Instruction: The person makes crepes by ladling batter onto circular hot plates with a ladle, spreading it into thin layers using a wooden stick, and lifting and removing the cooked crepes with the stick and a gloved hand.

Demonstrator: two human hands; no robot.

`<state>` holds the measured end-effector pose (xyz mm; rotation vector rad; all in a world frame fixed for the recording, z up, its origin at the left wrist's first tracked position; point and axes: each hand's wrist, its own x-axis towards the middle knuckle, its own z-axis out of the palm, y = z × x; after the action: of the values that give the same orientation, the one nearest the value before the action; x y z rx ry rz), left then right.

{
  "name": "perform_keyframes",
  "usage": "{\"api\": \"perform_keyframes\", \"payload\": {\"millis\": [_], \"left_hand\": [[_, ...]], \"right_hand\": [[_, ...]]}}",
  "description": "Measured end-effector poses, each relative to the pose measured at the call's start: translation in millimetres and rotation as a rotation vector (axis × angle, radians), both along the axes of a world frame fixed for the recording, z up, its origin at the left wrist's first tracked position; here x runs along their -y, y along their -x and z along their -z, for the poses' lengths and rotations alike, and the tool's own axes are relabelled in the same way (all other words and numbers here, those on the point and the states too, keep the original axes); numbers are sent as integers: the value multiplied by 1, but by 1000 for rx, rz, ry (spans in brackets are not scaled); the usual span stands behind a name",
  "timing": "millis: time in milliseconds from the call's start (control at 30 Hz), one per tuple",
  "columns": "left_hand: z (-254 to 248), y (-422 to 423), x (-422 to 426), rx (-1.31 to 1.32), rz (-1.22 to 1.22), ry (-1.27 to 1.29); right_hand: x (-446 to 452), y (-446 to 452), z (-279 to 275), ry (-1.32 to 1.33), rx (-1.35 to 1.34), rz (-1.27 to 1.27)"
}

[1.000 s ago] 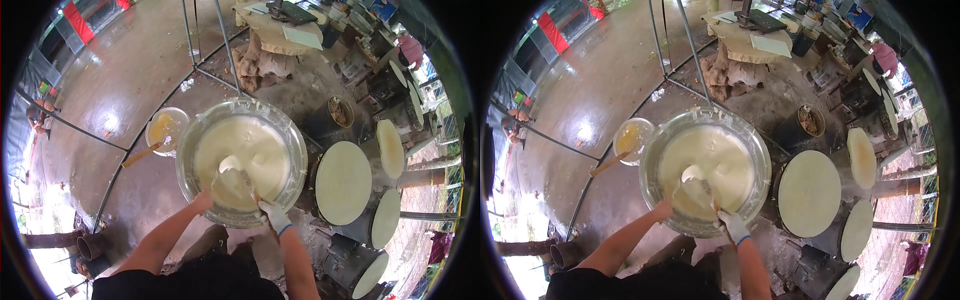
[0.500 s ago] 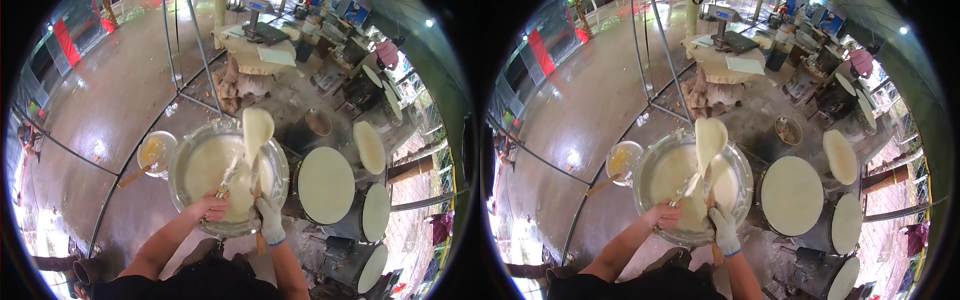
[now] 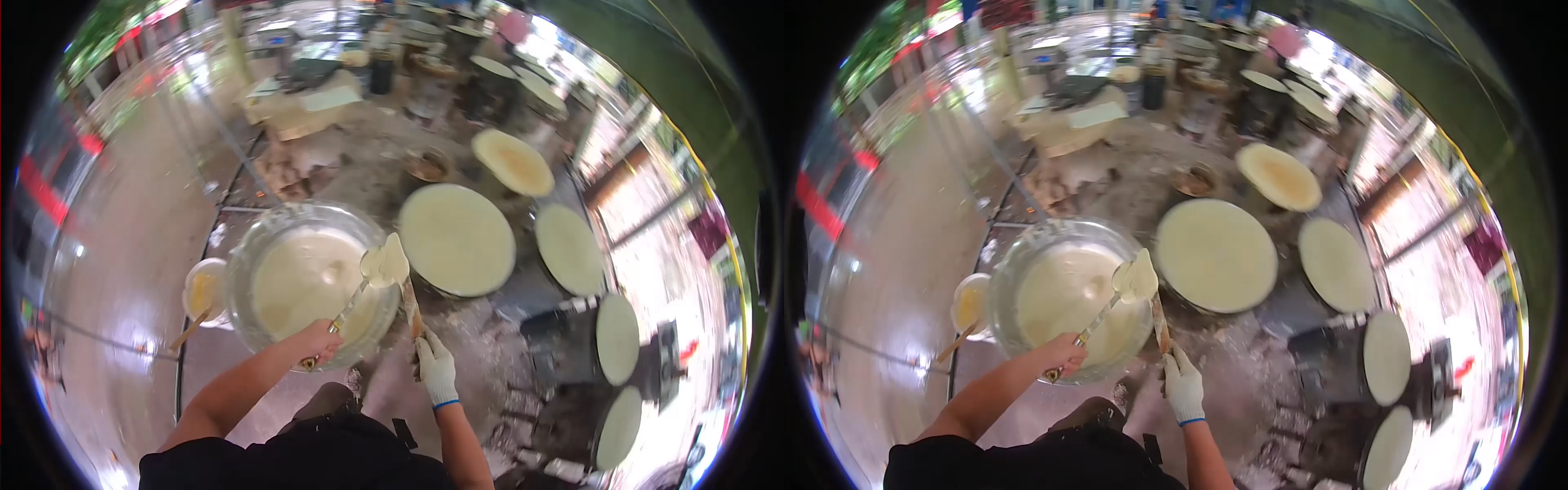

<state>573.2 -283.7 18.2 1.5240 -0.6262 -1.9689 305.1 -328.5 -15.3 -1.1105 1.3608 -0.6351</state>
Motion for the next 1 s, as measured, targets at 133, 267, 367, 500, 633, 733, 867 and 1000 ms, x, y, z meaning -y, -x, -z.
{"api": "perform_keyframes", "payload": {"millis": [133,267,367,500,633,733,867,1000], "left_hand": [[-15,119,-5,-272,264,-148],[-19,242,-32,-767,394,-573],[-10,336,-78,-747,514,-718],[-3,436,-167,-387,975,-532],[1,519,-259,-292,1456,-578],[-2,563,-318,-391,1791,-636],[-8,620,-404,-432,2253,-29],[26,657,-488,-429,2472,328]], "right_hand": [[-84,97,11,288,-349,224],[-231,217,16,279,-871,220],[-394,287,8,32,-860,381],[-554,289,7,-159,-624,677],[-610,263,-9,-334,-372,984],[-631,249,2,-210,-350,1284],[-663,249,54,85,-291,2105],[-693,260,53,331,446,2809]]}}
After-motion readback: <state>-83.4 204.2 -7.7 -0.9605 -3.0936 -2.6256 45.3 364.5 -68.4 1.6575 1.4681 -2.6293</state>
